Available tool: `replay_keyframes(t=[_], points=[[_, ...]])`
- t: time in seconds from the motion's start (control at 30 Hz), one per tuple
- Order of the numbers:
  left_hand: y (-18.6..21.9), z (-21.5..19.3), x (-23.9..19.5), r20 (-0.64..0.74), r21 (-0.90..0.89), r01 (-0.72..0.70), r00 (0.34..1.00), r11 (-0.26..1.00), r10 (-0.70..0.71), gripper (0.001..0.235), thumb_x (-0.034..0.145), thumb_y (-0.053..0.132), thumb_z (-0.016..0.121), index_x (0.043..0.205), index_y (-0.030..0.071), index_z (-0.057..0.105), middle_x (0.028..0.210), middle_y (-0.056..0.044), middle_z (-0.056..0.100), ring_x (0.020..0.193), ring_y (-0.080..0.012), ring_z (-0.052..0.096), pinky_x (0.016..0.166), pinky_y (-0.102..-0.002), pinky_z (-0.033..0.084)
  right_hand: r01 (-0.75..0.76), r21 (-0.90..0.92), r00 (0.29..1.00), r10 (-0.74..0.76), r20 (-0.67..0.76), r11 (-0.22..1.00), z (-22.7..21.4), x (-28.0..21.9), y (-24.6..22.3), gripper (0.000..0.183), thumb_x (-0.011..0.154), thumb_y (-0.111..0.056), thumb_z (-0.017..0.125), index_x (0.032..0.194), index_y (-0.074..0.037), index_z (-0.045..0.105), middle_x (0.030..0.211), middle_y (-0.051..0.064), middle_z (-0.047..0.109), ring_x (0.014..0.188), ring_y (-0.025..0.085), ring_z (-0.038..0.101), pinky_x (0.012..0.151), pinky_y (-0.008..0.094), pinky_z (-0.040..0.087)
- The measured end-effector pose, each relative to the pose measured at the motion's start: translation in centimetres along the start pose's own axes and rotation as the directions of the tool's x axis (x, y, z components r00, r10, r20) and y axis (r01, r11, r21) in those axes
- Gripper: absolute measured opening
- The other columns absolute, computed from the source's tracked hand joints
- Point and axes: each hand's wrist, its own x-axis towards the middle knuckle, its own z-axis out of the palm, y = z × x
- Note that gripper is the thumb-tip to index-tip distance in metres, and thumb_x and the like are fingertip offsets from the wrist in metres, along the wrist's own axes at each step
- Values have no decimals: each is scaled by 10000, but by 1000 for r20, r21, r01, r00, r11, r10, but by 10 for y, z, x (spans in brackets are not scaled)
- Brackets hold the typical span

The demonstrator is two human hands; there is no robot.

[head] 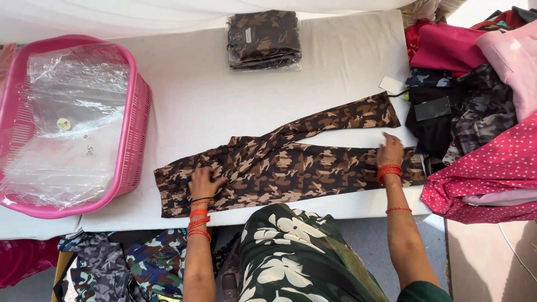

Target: The person unfolds a pair of camouflage-patterned pants on a white table, smooths them out, and folds them into a compact rectangle. The person then places the folded pants into a clear plastic bag and sets the packaged item on the table.

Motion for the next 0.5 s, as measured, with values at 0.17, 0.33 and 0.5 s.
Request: replay_keyframes(t=[0.17, 0.33, 0.5], points=[[2, 15, 14, 290, 598, -183, 957, 781, 2, 655, 737, 455, 827, 1279, 173, 591, 1271, -80, 528, 1246, -285, 505, 938, -568, 492, -99, -48, 838, 109, 534, 994, -10, 65, -119, 751, 925, -138, 689, 1554, -310, 317, 1622, 199, 249, 1132, 395, 634, 824, 484, 603], [-80, 28, 43, 260, 636, -225, 963, 738, 70, 277, 918, 307, 685, 1161, 177, 706, 1224, -101, 624, 1188, -296, 610, 884, -511, 565, -45, -147, 784, 126, 608, 988, 10, 100, -130, 774, 938, -94, 643, 1579, -332, 280, 1628, 176, 259, 1051, 404, 686, 816, 495, 606], [-35, -36, 119, 350, 510, -139, 935, 849, -56, 222, 1022, 205, 548, 1183, 163, 695, 1069, -170, 742, 955, -338, 747, 811, -479, 607, 67, -287, 759, 138, 637, 956, 68, 134, -73, 493, 995, -118, 586, 1460, -248, 488, 1377, 201, 579, 1070, 411, 686, 875, 521, 580]])
